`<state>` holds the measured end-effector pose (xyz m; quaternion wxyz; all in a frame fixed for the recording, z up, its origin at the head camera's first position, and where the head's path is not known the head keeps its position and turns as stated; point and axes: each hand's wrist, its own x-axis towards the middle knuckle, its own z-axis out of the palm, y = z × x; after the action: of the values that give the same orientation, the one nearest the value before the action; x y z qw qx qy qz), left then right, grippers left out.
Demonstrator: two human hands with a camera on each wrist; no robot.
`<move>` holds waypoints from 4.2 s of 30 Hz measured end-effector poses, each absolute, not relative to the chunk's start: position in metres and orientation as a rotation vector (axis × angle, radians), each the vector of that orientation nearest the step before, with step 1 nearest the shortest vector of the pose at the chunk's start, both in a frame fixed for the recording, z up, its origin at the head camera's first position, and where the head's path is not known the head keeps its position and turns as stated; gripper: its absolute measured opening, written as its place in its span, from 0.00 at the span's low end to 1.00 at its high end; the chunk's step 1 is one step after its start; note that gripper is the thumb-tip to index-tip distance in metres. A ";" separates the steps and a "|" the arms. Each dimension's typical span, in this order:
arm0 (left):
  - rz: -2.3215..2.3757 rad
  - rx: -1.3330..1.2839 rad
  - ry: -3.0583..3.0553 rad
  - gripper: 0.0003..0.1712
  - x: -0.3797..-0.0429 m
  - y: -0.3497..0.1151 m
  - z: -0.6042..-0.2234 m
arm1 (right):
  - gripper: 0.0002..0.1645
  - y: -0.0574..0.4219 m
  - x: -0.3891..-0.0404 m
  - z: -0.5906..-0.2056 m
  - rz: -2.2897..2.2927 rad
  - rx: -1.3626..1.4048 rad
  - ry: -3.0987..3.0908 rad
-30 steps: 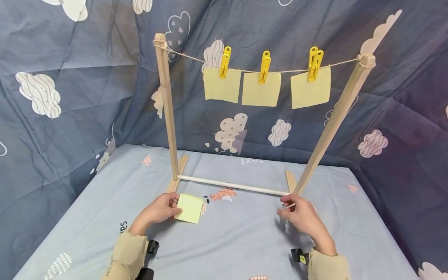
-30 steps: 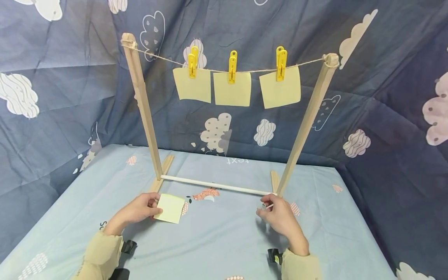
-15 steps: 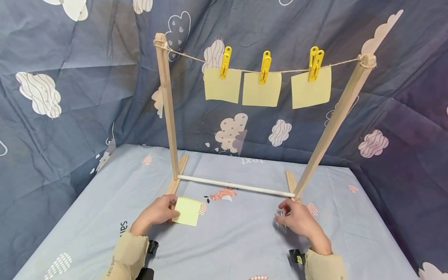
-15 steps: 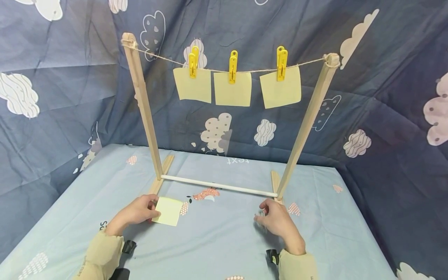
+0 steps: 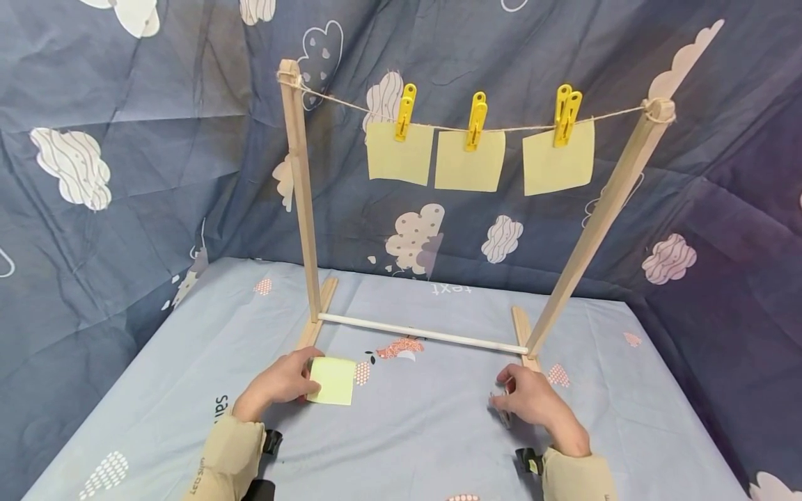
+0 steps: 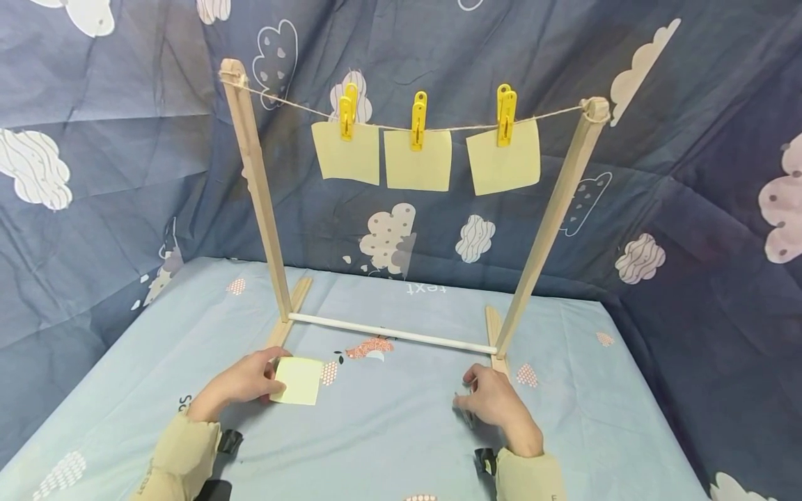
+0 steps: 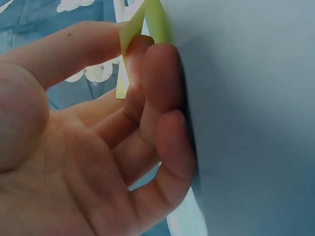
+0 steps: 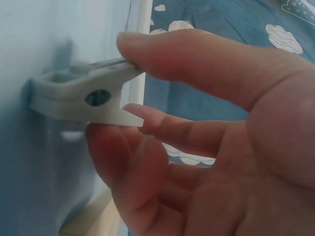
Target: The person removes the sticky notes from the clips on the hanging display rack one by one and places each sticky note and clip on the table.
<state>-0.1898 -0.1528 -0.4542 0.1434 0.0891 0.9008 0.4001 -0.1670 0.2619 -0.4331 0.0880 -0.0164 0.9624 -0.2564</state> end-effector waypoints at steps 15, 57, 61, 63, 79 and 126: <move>1.119 0.386 2.536 0.32 -0.188 -0.153 -0.452 | 0.21 0.261 -0.168 -0.438 -0.753 -0.016 2.814; 1.343 0.471 2.673 0.21 -0.180 -0.139 -0.431 | 0.16 0.281 -0.134 -0.366 -1.145 -0.153 3.127; 1.452 0.488 2.701 0.15 -0.178 -0.139 -0.418 | 0.10 0.275 -0.129 -0.353 -1.329 -0.298 3.168; 1.497 0.493 2.716 0.14 -0.179 -0.140 -0.410 | 0.08 0.271 -0.129 -0.343 -1.402 -0.391 3.183; 2.527 0.209 1.744 0.07 -0.202 -0.131 -0.300 | 0.13 0.207 -0.143 -0.191 -1.595 -1.182 3.139; 2.740 0.226 1.414 0.18 -0.261 -0.043 -0.230 | 0.33 0.083 -0.234 -0.123 -1.596 -0.635 3.066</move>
<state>-0.2606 -0.0427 -0.2301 0.0249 0.0731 0.4573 0.8860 -0.2337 0.0831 -0.1232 -0.1853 -0.1774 0.8574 -0.4462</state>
